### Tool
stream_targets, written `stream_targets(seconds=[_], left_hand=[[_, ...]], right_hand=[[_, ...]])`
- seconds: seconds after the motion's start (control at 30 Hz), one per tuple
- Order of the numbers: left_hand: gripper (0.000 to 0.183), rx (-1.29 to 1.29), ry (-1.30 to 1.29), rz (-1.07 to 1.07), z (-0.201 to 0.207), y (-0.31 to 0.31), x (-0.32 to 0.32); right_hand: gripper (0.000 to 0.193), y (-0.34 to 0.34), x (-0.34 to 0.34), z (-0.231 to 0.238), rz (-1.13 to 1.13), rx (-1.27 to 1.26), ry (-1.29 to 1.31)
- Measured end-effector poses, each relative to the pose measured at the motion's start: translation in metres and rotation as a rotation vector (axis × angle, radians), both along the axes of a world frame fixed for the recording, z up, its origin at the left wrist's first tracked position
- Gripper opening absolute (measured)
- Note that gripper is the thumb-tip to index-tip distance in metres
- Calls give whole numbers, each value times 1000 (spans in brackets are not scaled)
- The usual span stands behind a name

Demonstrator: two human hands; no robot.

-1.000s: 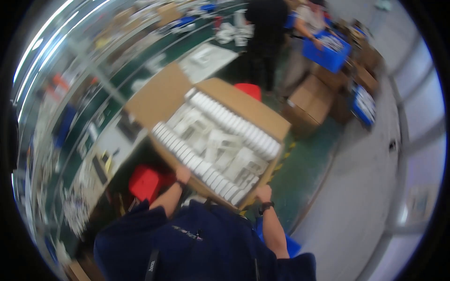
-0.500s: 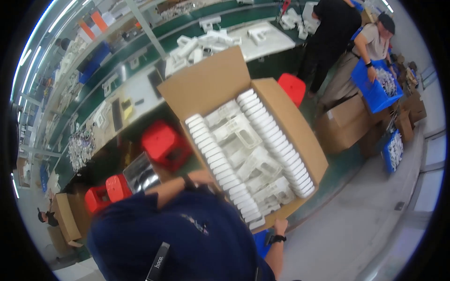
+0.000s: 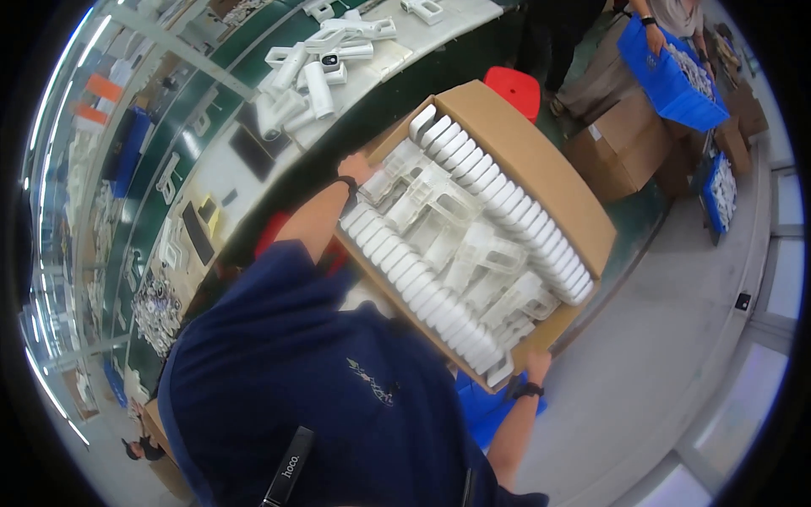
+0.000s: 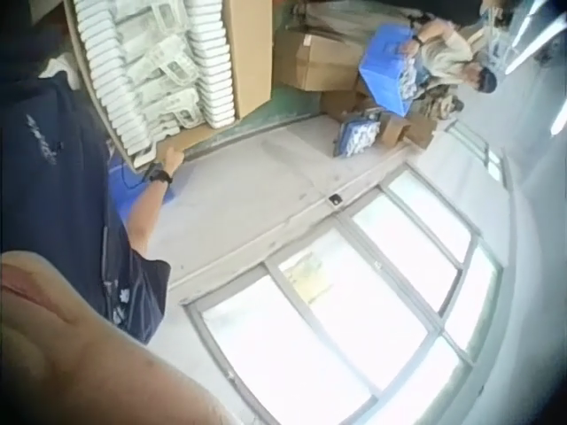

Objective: Packing white plastic component housings into a box and then assembling parts at a workbench.

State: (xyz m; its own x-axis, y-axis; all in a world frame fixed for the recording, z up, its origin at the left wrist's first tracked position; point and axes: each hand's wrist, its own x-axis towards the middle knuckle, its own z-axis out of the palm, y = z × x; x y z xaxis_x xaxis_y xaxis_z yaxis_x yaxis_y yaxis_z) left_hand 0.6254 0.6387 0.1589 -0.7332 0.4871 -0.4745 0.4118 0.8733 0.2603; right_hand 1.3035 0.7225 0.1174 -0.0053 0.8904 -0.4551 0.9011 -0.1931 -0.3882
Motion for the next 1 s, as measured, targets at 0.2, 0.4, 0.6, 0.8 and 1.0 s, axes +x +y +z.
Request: stream_targets(seconds=[0.2, 0.4, 0.6, 0.8, 1.0], left_hand=[[20, 149, 21, -442, -43, 0, -68], [19, 155, -73, -572, -21, 5, -202], [17, 170, 57, -675, -21, 39, -330], [25, 196, 214, -612, -11, 43, -365], [35, 279, 166, -478, -20, 44, -349]], right_hand=[[26, -14, -59, -22, -135, 47, 310], [21, -33, -188, 34, -283, 43, 262], [23, -36, -297, 15, -67, 118, 144], [26, -25, -402, 35, -150, -20, 166], [26, -6, -351, 5, -108, -87, 211]])
